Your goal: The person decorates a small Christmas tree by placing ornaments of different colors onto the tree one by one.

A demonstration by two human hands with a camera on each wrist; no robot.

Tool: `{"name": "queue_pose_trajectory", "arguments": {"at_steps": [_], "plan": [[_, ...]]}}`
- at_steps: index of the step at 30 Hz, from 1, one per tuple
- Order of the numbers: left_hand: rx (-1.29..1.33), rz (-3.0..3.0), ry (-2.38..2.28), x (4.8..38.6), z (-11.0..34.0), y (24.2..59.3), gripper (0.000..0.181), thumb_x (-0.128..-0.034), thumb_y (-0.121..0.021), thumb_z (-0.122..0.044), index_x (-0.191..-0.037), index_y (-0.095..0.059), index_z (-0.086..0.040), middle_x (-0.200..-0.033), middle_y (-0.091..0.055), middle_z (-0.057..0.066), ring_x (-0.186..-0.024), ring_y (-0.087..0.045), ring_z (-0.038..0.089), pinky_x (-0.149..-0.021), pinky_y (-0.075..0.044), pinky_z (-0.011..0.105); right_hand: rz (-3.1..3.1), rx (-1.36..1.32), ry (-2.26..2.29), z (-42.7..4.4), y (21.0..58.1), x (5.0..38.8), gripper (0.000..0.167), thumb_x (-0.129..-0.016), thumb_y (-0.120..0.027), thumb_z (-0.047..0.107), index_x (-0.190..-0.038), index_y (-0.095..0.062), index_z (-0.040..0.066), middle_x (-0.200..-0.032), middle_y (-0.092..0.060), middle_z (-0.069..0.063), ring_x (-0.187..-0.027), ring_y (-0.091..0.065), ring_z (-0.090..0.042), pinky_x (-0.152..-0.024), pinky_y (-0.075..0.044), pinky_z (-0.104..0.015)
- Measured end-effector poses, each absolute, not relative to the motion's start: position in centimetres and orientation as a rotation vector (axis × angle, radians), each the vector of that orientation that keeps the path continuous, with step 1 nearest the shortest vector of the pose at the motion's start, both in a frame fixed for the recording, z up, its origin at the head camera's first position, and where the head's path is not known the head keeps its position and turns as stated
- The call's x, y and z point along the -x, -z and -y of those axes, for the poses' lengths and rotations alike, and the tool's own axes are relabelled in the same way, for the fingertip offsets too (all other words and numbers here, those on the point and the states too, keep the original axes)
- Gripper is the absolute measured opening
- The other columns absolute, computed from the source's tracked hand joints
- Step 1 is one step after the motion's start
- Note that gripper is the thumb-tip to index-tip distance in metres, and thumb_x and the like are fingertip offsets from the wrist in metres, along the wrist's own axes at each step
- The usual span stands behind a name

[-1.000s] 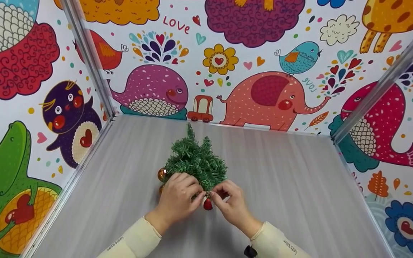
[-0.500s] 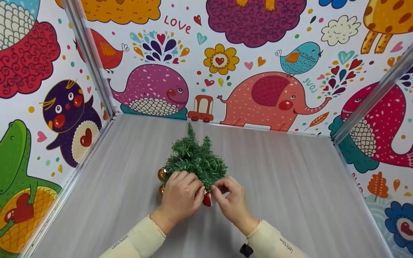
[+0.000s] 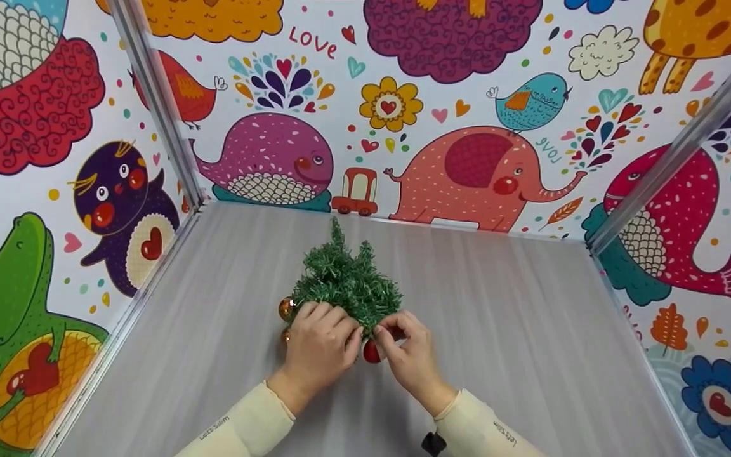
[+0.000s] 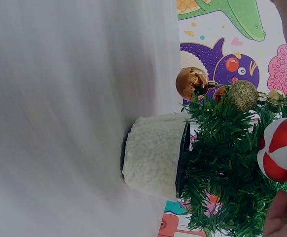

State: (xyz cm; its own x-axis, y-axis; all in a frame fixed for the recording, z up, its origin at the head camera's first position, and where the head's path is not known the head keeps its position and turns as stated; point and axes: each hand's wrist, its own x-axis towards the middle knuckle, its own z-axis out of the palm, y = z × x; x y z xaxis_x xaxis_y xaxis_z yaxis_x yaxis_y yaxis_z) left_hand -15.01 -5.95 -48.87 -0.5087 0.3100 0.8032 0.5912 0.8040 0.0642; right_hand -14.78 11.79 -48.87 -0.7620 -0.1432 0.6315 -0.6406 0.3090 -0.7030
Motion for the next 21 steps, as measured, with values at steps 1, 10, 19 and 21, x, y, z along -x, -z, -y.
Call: {"name": "queue_pose_trajectory", "arguments": {"at_steps": [1, 10, 19, 21], "plan": [[0.662, 2.136, 0.419, 15.0, 5.9, 48.9, 0.011, -0.0813, -0.074, -0.02, -0.072, -0.072, -0.014, -0.074, -0.064, -0.002, -0.07, -0.058, 0.022, -0.072, -0.047, 0.04, 2.132, -0.683, -1.481, -11.8, 49.1, 14.9, 0.019, -0.083, -0.068, -0.015, -0.079, -0.064, 0.003, -0.076, -0.058, -0.006, -0.064, -0.058, -0.015, -0.055, -0.052, -0.032], [0.648, 2.142, 0.401, 15.0, 5.7, 48.9, 0.012, -0.0808, -0.076, -0.019, -0.07, -0.073, -0.014, -0.072, -0.066, -0.002, -0.069, -0.058, 0.022, -0.073, -0.046, 0.04, 2.189, -0.678, -1.612, -12.5, 52.5, 16.4, 0.023, -0.09, -0.067, -0.006, -0.082, -0.063, 0.016, -0.08, -0.06, 0.004, -0.062, -0.057, -0.012, -0.052, -0.05, -0.029], [0.67, 2.155, 0.335, 15.0, 6.0, 49.1, 0.013, -0.0749, -0.081, -0.019, -0.068, -0.073, -0.013, -0.07, -0.065, -0.001, -0.067, -0.056, 0.021, -0.071, -0.047, 0.04, 2.388, -0.729, -1.424, -13.0, 52.8, 16.4, 0.021, -0.089, -0.069, 0.003, -0.082, -0.062, 0.022, -0.079, -0.055, 0.011, -0.067, -0.054, -0.007, -0.056, -0.048, -0.025], [0.682, 2.169, 0.323, 15.0, 6.1, 49.1, 0.014, -0.0746, -0.082, -0.02, -0.067, -0.072, -0.014, -0.07, -0.065, -0.001, -0.068, -0.056, 0.022, -0.072, -0.047, 0.04, 2.419, -0.751, -1.338, -13.1, 52.9, 16.3, 0.022, -0.088, -0.07, 0.004, -0.081, -0.061, 0.022, -0.079, -0.053, 0.013, -0.068, -0.053, -0.007, -0.058, -0.049, -0.026]]}}
